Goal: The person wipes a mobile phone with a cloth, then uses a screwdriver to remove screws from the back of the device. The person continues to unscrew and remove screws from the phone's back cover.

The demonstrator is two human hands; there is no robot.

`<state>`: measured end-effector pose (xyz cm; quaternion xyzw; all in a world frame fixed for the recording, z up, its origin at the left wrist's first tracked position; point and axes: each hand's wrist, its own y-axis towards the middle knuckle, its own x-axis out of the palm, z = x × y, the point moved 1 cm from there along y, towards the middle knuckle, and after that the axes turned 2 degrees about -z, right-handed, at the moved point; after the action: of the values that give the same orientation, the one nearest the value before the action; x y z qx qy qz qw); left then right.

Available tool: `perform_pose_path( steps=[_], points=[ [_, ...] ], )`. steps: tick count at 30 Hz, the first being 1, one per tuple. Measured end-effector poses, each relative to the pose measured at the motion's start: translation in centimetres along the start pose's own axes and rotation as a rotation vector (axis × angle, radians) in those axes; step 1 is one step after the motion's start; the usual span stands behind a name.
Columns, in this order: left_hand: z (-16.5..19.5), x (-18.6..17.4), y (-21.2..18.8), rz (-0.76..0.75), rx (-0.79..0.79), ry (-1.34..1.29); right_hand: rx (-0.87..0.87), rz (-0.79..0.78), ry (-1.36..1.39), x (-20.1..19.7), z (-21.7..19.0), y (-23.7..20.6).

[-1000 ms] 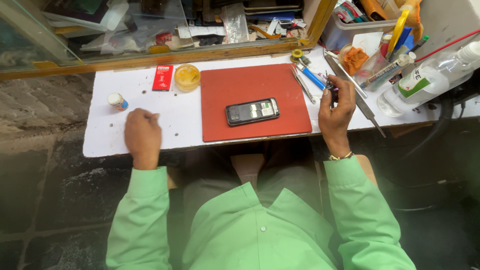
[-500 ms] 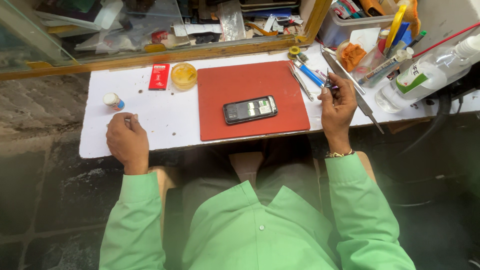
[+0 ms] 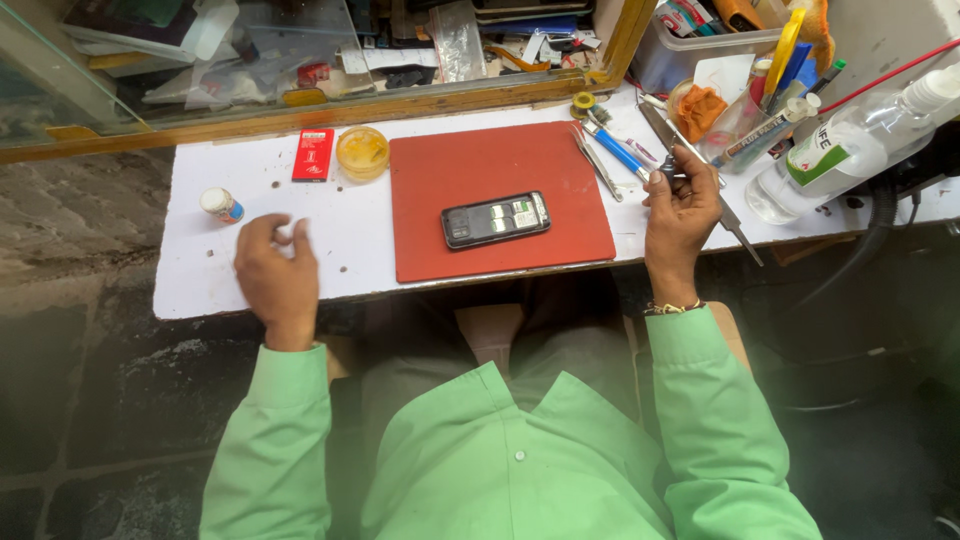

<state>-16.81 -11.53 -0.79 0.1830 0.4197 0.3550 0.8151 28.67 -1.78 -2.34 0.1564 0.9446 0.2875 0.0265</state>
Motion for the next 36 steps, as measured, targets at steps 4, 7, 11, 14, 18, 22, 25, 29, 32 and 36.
perform_pose_path(
  steps=[4,7,11,14,18,22,25,29,32,36],
  points=[
    [2.8,2.3,1.2,-0.093,0.108,-0.057,-0.031,-0.031,0.023,0.1,-0.1,-0.2],
    [4.3,4.8,3.5,-0.174,0.145,0.02,-0.015,-0.035,0.012,0.3,-0.3,-0.2],
    [5.0,7.4,6.4,-0.264,0.132,0.182,-0.025,-0.035,-0.015,0.4,-0.7,-0.1],
    [5.0,8.7,7.4,-0.311,0.098,0.227,-0.038,-0.039,-0.032,0.4,-0.8,-0.2],
    [4.6,8.8,7.3,-0.292,0.051,0.195,-0.051,-0.046,-0.053,0.5,-0.8,-0.3],
    [3.3,6.5,8.6,-0.076,0.084,0.104,-0.066,-0.049,-0.06,0.4,-0.9,-0.3],
    [1.8,4.5,10.8,-0.017,-0.063,0.264,-0.061,-0.061,-0.062,0.5,-1.0,-0.3],
    [0.8,3.8,12.3,-0.14,-0.195,0.415,-0.062,-0.063,-0.083,0.4,-1.0,-0.3],
    [0.6,4.1,12.3,-0.171,-0.182,0.472,-0.065,-0.059,-0.069,0.4,-0.9,-0.2],
    [0.7,4.3,12.5,-0.255,-0.232,0.471,-0.077,-0.067,-0.088,0.4,-0.9,-0.2]
  ],
)
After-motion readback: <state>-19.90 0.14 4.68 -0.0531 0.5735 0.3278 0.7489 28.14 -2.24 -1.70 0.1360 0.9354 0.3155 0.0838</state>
